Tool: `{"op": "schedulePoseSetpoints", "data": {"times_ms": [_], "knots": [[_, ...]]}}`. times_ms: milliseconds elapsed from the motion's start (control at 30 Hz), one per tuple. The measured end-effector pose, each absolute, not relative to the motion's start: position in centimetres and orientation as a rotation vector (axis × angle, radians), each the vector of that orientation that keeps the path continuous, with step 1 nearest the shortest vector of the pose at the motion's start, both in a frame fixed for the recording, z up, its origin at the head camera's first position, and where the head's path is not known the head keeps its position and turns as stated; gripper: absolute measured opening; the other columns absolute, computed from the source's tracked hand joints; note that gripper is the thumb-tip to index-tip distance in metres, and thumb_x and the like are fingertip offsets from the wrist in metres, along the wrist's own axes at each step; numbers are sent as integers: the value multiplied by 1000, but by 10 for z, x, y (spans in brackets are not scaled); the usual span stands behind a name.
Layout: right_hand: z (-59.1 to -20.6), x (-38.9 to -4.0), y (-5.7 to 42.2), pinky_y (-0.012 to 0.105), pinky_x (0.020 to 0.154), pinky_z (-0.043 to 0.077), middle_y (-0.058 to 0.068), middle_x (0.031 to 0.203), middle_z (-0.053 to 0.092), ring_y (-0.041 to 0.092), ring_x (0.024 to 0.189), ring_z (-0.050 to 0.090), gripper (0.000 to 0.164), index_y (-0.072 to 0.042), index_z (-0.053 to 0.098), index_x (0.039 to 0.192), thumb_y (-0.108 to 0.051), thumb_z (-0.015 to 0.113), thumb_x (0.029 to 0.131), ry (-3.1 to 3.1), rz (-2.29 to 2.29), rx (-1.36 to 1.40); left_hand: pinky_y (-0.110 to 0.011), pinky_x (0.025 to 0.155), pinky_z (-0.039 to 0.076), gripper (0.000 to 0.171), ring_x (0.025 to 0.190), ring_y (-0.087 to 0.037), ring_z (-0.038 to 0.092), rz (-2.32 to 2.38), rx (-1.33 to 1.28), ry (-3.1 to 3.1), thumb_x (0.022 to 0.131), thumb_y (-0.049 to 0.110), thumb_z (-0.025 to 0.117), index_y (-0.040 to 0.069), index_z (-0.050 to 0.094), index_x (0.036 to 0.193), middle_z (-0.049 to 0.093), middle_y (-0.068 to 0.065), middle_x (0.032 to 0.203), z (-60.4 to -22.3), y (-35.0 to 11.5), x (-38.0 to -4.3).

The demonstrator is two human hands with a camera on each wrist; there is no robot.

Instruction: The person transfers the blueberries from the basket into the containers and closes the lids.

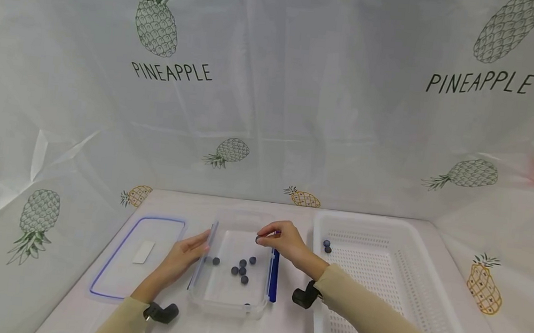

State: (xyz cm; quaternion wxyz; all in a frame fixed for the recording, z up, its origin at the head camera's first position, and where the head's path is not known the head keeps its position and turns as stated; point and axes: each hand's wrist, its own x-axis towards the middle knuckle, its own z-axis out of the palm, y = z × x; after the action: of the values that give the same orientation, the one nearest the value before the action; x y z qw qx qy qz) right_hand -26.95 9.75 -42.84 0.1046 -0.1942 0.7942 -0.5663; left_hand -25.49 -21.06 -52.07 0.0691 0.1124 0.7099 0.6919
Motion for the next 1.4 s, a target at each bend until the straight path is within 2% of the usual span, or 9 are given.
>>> {"op": "schedulePoseSetpoints", "data": {"times_ms": [200,433,633,900,1167,1300,1400], "knots": [[-432,-268,92,35,78,52,8,97,65,19,85,62,18,-3,69,97,-13,70,81,2383,-1641,-538,-19,98,35,56,132,-20,30,2089,351,2138,91,16,59,6,35,141,30,-5,146,-520,-209,-256],[-430,-268,97,33,76,53,8,98,64,20,84,62,17,-5,69,95,-14,71,80,2391,-1672,-527,-19,97,36,57,131,-20,33,2100,339,2143,89,19,61,7,38,140,34,-4,144,-521,-209,-256],[-426,-272,110,38,83,51,13,104,64,21,89,63,23,-4,68,100,-16,71,81,2339,-1746,-494,-21,98,37,56,130,-18,35,2111,324,2140,88,20,63,9,41,138,37,-1,143,-522,-209,-256],[-418,-275,140,42,89,48,14,101,66,30,91,64,28,0,65,106,-16,68,83,2319,-1821,-449,-19,97,36,56,132,-23,31,2099,385,2131,90,18,60,5,37,140,32,-8,145,-520,-209,-255],[-416,-277,173,42,86,49,15,101,65,22,86,64,35,1,63,108,-22,70,83,2398,-1848,-394,-20,98,36,56,132,-22,32,2097,369,2136,90,18,60,6,38,140,33,-5,145,-519,-208,-254],[-418,-275,188,49,88,47,13,99,66,19,87,65,35,7,61,109,-17,68,84,2380,-1911,-377,-20,98,36,56,133,-24,29,2078,386,2133,91,16,58,4,35,141,31,-7,146,-515,-208,-252],[-422,-275,198,45,87,49,12,98,66,18,87,65,35,10,59,109,-13,67,84,2360,-1962,-373,-20,98,36,56,133,-23,30,2080,380,2133,91,16,58,5,36,141,32,-6,146,-515,-208,-252]]}}
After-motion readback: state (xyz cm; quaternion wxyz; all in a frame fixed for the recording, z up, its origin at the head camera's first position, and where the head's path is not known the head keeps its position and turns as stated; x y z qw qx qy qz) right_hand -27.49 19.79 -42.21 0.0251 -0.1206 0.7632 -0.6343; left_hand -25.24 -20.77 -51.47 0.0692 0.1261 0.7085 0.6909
